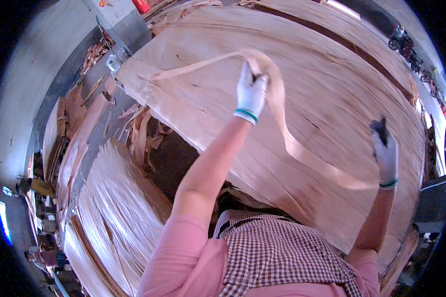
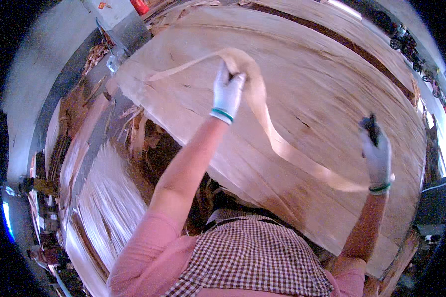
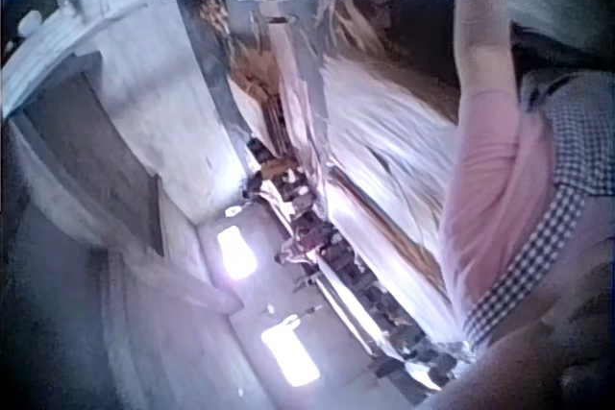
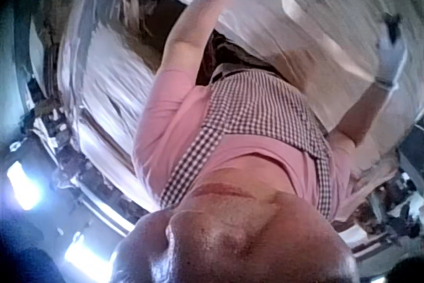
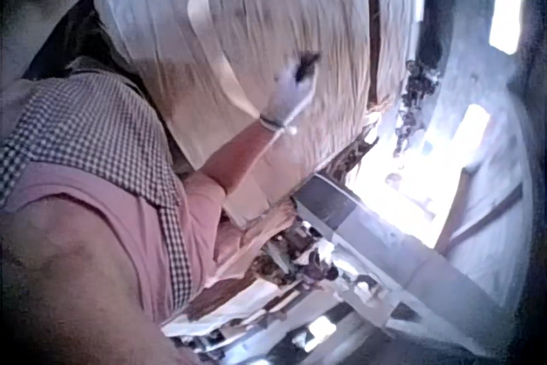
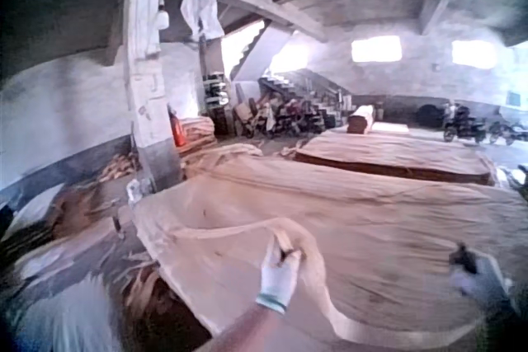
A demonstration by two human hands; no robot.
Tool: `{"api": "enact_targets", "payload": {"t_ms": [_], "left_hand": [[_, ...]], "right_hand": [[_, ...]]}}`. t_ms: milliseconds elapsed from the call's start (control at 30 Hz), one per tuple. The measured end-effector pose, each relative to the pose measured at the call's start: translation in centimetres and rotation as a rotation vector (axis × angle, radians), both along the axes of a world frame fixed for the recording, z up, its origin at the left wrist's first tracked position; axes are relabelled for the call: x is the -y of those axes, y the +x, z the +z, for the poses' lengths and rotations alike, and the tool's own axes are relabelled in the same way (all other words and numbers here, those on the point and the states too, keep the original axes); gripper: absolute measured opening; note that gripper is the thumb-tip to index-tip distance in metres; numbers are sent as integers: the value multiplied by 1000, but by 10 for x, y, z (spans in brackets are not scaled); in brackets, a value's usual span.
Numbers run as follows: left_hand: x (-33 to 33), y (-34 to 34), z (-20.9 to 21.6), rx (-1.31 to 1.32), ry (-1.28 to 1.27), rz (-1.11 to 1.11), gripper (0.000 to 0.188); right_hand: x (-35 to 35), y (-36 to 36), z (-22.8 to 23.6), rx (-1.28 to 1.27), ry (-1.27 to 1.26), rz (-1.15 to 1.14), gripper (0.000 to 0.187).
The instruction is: The person uses a utility knife to carefully peel thin sheets of wood veneer from a large stack. They lift the veneer sheets, separate them, and place them onto a nearby pile. The process involves repetitive cutting and peeling actions to remove the veneer layers.
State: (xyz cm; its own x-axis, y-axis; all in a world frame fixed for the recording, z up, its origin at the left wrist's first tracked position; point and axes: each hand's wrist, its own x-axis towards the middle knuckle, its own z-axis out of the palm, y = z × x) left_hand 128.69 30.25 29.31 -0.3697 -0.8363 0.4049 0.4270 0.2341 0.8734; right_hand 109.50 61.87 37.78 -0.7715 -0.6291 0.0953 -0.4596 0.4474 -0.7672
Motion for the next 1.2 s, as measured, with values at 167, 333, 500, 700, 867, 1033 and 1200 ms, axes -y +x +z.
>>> {"api": "enact_targets", "payload": {"t_ms": [167, 333, 500, 700, 867, 1033, 1200], "left_hand": [[2, 2, -24, 116, -20, -171, 63], [4, 36, -33, 26, -22, -329, 64], [15, 91, -41, 123, -20, -528, 65], [110, 172, -139, 163, 623, -628, 53], [257, 230, -123, -268, 1153, -366, 66], [418, 247, -130, -429, 1037, -180, 58], [501, 214, -62, 126, 202, 175, 40]], "right_hand": [[142, 80, 2, 275, -148, 145, 26], [230, 106, -2, 546, -123, 200, 26], [248, 116, -4, 624, -99, 217, 23], [248, 123, 26, 422, -66, 244, 25], [242, 116, 42, 180, 4, 229, 23], [246, 120, 65, -101, 177, -50, 21], [265, 121, 20, -443, 405, -279, 24]]}}
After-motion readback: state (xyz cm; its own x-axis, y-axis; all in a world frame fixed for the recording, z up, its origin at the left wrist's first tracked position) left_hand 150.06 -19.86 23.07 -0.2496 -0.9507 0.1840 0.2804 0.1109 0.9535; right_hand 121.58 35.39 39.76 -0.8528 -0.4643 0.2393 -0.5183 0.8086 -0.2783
